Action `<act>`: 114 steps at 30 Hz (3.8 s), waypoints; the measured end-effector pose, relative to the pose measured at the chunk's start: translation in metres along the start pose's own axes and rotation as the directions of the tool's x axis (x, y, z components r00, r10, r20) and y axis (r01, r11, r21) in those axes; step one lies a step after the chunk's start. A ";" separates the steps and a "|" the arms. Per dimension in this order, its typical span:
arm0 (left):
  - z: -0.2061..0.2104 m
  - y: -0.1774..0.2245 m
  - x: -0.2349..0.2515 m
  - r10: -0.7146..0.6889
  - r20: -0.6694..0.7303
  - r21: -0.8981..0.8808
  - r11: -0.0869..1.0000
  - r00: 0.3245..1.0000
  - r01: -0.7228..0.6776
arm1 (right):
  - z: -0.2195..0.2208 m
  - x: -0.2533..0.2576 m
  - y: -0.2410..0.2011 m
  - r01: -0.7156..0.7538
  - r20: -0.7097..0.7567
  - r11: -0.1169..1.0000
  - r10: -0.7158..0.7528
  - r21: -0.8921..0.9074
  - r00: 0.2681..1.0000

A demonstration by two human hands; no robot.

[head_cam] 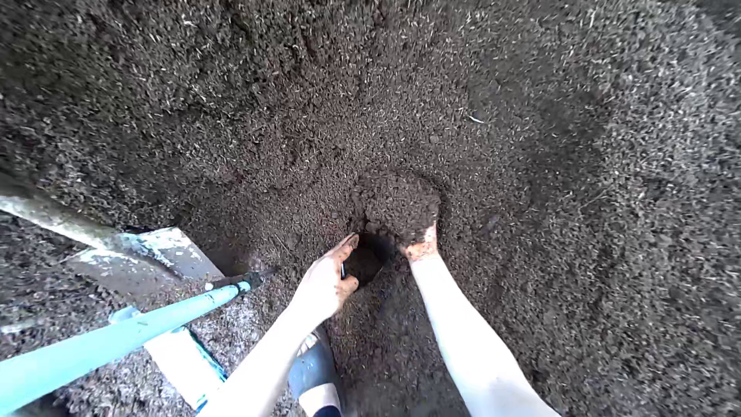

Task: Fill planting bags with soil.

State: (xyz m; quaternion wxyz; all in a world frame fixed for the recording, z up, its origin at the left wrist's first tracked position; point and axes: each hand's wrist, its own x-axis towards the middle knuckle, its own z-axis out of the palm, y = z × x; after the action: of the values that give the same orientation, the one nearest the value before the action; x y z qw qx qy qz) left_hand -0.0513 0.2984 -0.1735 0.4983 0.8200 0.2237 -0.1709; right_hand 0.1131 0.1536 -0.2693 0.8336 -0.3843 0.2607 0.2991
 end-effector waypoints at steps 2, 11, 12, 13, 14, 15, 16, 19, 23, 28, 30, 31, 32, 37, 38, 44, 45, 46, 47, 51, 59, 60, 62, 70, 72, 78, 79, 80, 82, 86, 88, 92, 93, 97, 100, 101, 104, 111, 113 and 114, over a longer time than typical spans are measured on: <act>-0.002 0.005 0.007 -0.029 -0.016 -0.022 0.999 0.999 0.029 | 0.014 -0.021 -0.027 -0.031 0.034 0.998 0.032 -0.050 0.999; 0.007 0.023 0.007 -0.062 -0.067 -0.021 0.998 0.996 0.060 | 0.032 -0.115 -0.031 -0.084 0.183 0.961 0.136 -0.264 0.974; 0.009 0.022 0.003 -0.075 -0.080 -0.007 0.997 0.994 0.075 | 0.033 -0.117 -0.027 0.000 0.210 0.935 0.080 -0.355 0.974; 0.010 0.022 -0.002 -0.089 -0.089 0.006 0.996 0.992 0.090 | 0.038 -0.120 -0.026 0.077 0.204 0.883 0.021 -0.463 0.979; 0.011 0.021 -0.007 -0.096 -0.095 0.008 0.995 0.991 0.097 | 0.043 -0.126 -0.026 0.121 0.210 0.822 -0.001 -0.556 0.978; 0.011 0.020 -0.011 -0.091 -0.096 0.005 0.996 0.991 0.092 | 0.049 -0.132 -0.026 0.146 0.217 0.761 -0.007 -0.633 0.976; 0.012 0.016 -0.013 -0.073 -0.104 0.001 0.997 0.992 0.073 | 0.053 -0.139 -0.027 0.164 0.235 0.691 0.009 -0.704 0.972; 0.011 0.004 -0.015 0.002 -0.123 -0.005 1.000 0.992 -0.002 | 0.053 -0.132 -0.030 0.365 0.374 0.260 -0.015 -0.894 0.927; 0.009 -0.003 -0.017 0.029 -0.119 -0.026 0.999 0.993 -0.033 | 0.044 -0.101 -0.020 0.285 0.301 -0.553 0.064 -0.783 0.951; 0.002 0.002 -0.041 0.055 -0.203 -0.108 0.991 0.978 -0.079 | 0.043 -0.121 -0.032 0.462 0.485 -0.454 0.075 -0.762 0.872; 0.005 -0.009 -0.035 0.047 -0.168 -0.045 0.997 0.985 -0.055 | 0.032 -0.105 -0.045 0.474 0.456 -0.255 0.133 -0.843 0.880; 0.005 -0.014 -0.032 0.040 -0.157 -0.014 0.999 0.987 -0.042 | 0.030 -0.091 -0.054 0.439 0.425 -0.211 0.108 -0.873 0.898; 0.004 -0.015 -0.030 0.041 -0.151 0.002 0.999 0.988 -0.041 | 0.028 -0.072 -0.066 0.396 0.403 -0.221 0.013 -0.891 0.915; 0.006 -0.018 -0.036 0.135 -0.275 0.054 0.991 0.952 -0.125 | -0.003 0.047 -0.108 0.164 0.304 -0.444 -0.267 -0.881 0.914; 0.006 -0.024 -0.037 0.155 -0.315 0.120 0.985 0.936 -0.122 | -0.011 0.059 -0.099 0.113 0.259 -0.498 -0.233 -0.859 0.938; 0.007 -0.034 -0.037 0.089 -0.187 0.219 0.975 0.978 -0.047 | -0.037 0.052 -0.068 0.081 0.097 -0.619 0.007 -0.781 0.995; 0.007 -0.033 -0.033 0.068 -0.151 0.161 0.986 0.986 -0.044 | -0.031 0.046 -0.072 0.086 0.074 -0.588 0.043 -0.805 0.996; 0.008 -0.031 -0.030 0.063 -0.146 0.078 0.996 0.987 -0.052 | -0.024 0.036 -0.075 0.104 0.077 -0.541 0.073 -0.834 0.994; 0.008 -0.027 -0.029 0.054 -0.143 0.015 0.999 0.988 -0.052 | -0.016 0.022 -0.077 0.140 0.107 -0.476 0.095 -0.868 0.990; 0.009 -0.010 -0.025 0.053 -0.126 -0.013 0.998 0.991 -0.055 | 0.022 -0.066 -0.075 0.303 0.299 -0.014 0.109 -0.953 0.948; 0.011 -0.001 -0.023 0.070 -0.175 -0.030 0.997 0.982 -0.076 | 0.049 -0.126 -0.007 0.408 0.487 0.424 0.094 -0.809 0.868; 0.010 -0.002 -0.023 0.077 -0.173 -0.031 0.996 0.982 -0.083 | 0.048 -0.126 -0.005 0.441 0.508 0.385 0.090 -0.811 0.856; 0.011 -0.007 -0.023 0.092 -0.172 -0.029 0.995 0.981 -0.098 | 0.045 -0.125 -0.005 0.535 0.555 0.155 0.133 -0.830 0.821; 0.004 -0.019 -0.023 0.083 -0.141 -0.041 0.995 0.987 -0.089 | 0.050 -0.107 -0.028 0.513 0.511 -0.810 0.324 -0.285 0.796; 0.004 -0.018 -0.021 0.107 -0.142 -0.053 0.992 0.984 -0.115 | 0.054 -0.106 -0.031 0.657 0.611 -0.724 0.426 -0.213 0.667; 0.007 -0.011 -0.021 0.089 -0.140 -0.043 0.994 0.986 -0.096 | 0.083 -0.111 -0.012 0.580 0.318 -0.811 0.530 -0.083 0.786; 0.007 -0.011 -0.024 0.087 -0.142 -0.049 0.994 0.986 -0.095 | 0.089 -0.119 -0.021 0.556 0.294 -0.829 0.519 -0.055 0.803; 0.008 -0.011 -0.026 0.089 -0.145 -0.051 0.994 0.985 -0.097 | 0.092 -0.127 -0.034 0.536 0.299 -0.843 0.501 -0.042 0.812; 0.008 -0.010 -0.030 0.108 -0.178 0.016 0.994 0.978 -0.107 | 0.085 -0.135 -0.068 0.502 0.380 -0.860 0.435 -0.093 0.816; 0.014 -0.006 -0.035 0.266 -0.228 0.494 0.860 0.936 -0.124 | 0.013 -0.101 -0.121 0.369 0.272 -0.740 0.256 -0.562 0.928; 0.022 -0.005 -0.030 0.372 -0.130 0.570 0.786 0.919 -0.237 | -0.042 -0.089 -0.110 0.040 -0.088 -0.431 0.273 -0.901 0.958; 0.040 -0.008 -0.022 0.613 -0.211 0.541 0.722 0.762 -0.431 | -0.134 -0.072 -0.058 -0.489 -0.290 0.635 0.397 -0.598 0.871; 0.038 -0.006 -0.021 0.604 -0.230 0.539 0.732 0.763 -0.417 | -0.135 -0.065 -0.049 -0.442 -0.267 0.779 0.356 -0.444 0.895; 0.028 -0.020 -0.017 0.421 -0.360 0.512 0.835 0.833 -0.201 | -0.094 -0.023 -0.027 -0.160 -0.198 0.982 0.138 -0.100 0.970; 0.012 -0.023 -0.024 0.165 -0.285 0.424 0.905 0.944 -0.030 | -0.049 0.020 -0.022 -0.077 -0.126 0.997 0.074 -0.020 0.989; 0.008 -0.021 -0.026 0.068 -0.205 0.352 0.936 0.976 0.008 | -0.039 0.032 -0.021 -0.085 -0.123 0.996 0.080 -0.036 0.989; 0.003 -0.015 -0.025 -0.001 -0.060 0.063 0.998 0.998 0.004 | -0.033 0.048 -0.018 -0.124 -0.094 0.987 0.114 -0.107 0.989; 0.001 0.003 -0.015 0.064 -0.052 -0.007 0.998 0.997 -0.064 | 0.005 -0.028 -0.050 -0.148 0.128 0.969 0.176 -0.200 0.976; 0.003 0.009 -0.012 0.066 -0.059 -0.016 0.998 0.996 -0.067 | 0.016 -0.057 -0.057 -0.209 0.191 0.949 0.256 -0.234 0.948; 0.005 0.012 -0.010 0.069 -0.063 -0.024 0.997 0.996 -0.071 | 0.021 -0.069 -0.057 -0.219 0.233 0.936 0.286 -0.275 0.929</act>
State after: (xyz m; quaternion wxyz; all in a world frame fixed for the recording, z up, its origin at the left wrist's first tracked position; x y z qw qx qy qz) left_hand -0.0539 0.2873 -0.1617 0.5073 0.8258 0.2125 -0.1249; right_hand 0.1097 0.1197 -0.1842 0.7618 -0.4024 0.1538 0.4839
